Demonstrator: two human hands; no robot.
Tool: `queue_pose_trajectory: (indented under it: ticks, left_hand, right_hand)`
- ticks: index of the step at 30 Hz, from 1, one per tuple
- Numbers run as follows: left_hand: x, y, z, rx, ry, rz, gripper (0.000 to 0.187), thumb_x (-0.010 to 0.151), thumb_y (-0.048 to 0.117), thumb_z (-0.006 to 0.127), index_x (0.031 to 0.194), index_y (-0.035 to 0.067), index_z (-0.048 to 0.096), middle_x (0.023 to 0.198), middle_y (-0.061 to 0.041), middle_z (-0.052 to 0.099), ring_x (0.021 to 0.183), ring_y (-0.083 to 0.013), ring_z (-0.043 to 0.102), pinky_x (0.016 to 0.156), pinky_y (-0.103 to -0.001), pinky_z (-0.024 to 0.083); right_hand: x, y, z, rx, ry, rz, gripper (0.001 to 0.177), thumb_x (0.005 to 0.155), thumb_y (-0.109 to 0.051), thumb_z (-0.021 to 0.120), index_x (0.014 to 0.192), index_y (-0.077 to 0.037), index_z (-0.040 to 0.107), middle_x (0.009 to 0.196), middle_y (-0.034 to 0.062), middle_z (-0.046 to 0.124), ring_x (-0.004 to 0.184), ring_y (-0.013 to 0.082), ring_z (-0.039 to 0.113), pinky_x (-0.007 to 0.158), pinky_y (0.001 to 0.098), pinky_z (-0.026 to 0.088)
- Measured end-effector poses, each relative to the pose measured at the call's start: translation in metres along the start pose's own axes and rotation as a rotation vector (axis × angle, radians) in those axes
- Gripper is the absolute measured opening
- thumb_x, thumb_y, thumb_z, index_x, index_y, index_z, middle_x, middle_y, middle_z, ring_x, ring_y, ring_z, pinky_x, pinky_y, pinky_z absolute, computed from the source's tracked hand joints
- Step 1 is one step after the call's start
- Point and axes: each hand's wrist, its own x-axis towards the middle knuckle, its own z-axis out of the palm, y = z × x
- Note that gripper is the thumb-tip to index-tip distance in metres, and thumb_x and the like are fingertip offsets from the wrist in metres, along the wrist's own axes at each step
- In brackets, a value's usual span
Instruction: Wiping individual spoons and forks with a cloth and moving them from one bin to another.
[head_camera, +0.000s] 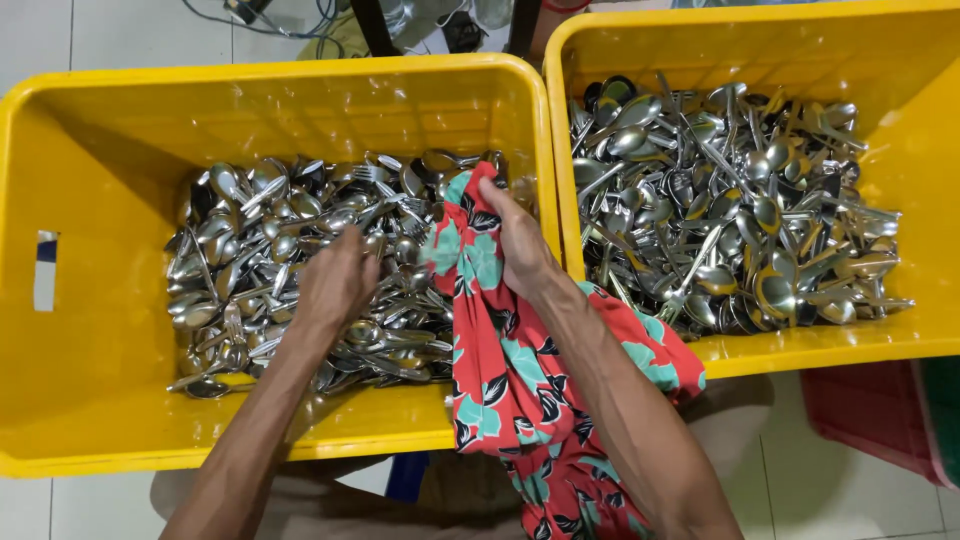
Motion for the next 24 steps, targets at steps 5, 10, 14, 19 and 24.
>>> queue_pose_trajectory:
  ticks: [5, 10, 14, 19, 24]
  left_hand:
    - [-0.036, -0.029, 0.011, 0.11, -0.049, -0.008, 0.033, 0.091, 0.002, 0.048, 0.124, -0.004, 0.05, 0.106, -0.03, 0.065, 0.091, -0.0478, 0.071, 0.078, -0.061, 0.059]
    - [-0.023, -0.116, 0.125, 0.289, -0.404, -0.149, 0.053, 0.082, 0.025, 0.061, 0.125, 0.0, 0.043, 0.113, -0.024, 0.064, 0.102, -0.0476, 0.071, 0.085, -0.064, 0.057]
    - [-0.03, -0.036, 0.046, 0.247, -0.179, -0.085, 0.046, 0.088, 0.019, 0.054, 0.127, -0.003, 0.043, 0.088, -0.022, 0.072, 0.085, -0.0407, 0.075, 0.083, -0.06, 0.056]
    - [-0.039, 0.025, -0.019, -0.123, 0.26, -0.137, 0.027, 0.108, 0.011, 0.035, 0.119, -0.006, 0.053, 0.062, -0.01, 0.057, 0.054, -0.0291, 0.061, 0.071, -0.05, 0.057]
    - [-0.03, 0.049, -0.003, -0.73, 0.246, 0.018, 0.035, 0.103, 0.029, 0.037, 0.084, 0.009, 0.058, 0.072, -0.022, 0.057, 0.068, -0.035, 0.057, 0.07, -0.048, 0.046]
  right_hand:
    - [0.007, 0.014, -0.013, -0.239, 0.074, -0.108, 0.017, 0.082, -0.02, 0.08, 0.092, -0.007, 0.074, 0.078, 0.0047, 0.065, 0.076, 0.015, 0.068, 0.076, 0.0283, 0.055]
    - [0.004, 0.014, -0.003, -0.377, 0.08, -0.19, 0.023, 0.083, -0.025, 0.082, 0.1, -0.011, 0.079, 0.082, 0.0023, 0.064, 0.082, 0.0121, 0.064, 0.078, 0.0236, 0.053]
    - [-0.001, 0.003, 0.008, -0.531, 0.136, -0.138, 0.045, 0.094, -0.05, 0.06, 0.101, -0.007, 0.072, 0.109, 0.0146, 0.064, 0.114, 0.028, 0.055, 0.104, 0.0387, 0.036]
    - [-0.001, 0.004, -0.007, -0.593, 0.079, -0.375, 0.027, 0.097, -0.029, 0.057, 0.082, -0.01, 0.068, 0.086, 0.0041, 0.062, 0.09, 0.0205, 0.06, 0.09, 0.0358, 0.046]
    - [0.013, 0.006, -0.002, -0.852, 0.101, -0.946, 0.019, 0.095, -0.011, 0.069, 0.112, -0.001, 0.068, 0.092, 0.0205, 0.065, 0.089, 0.0363, 0.067, 0.079, 0.0444, 0.052]
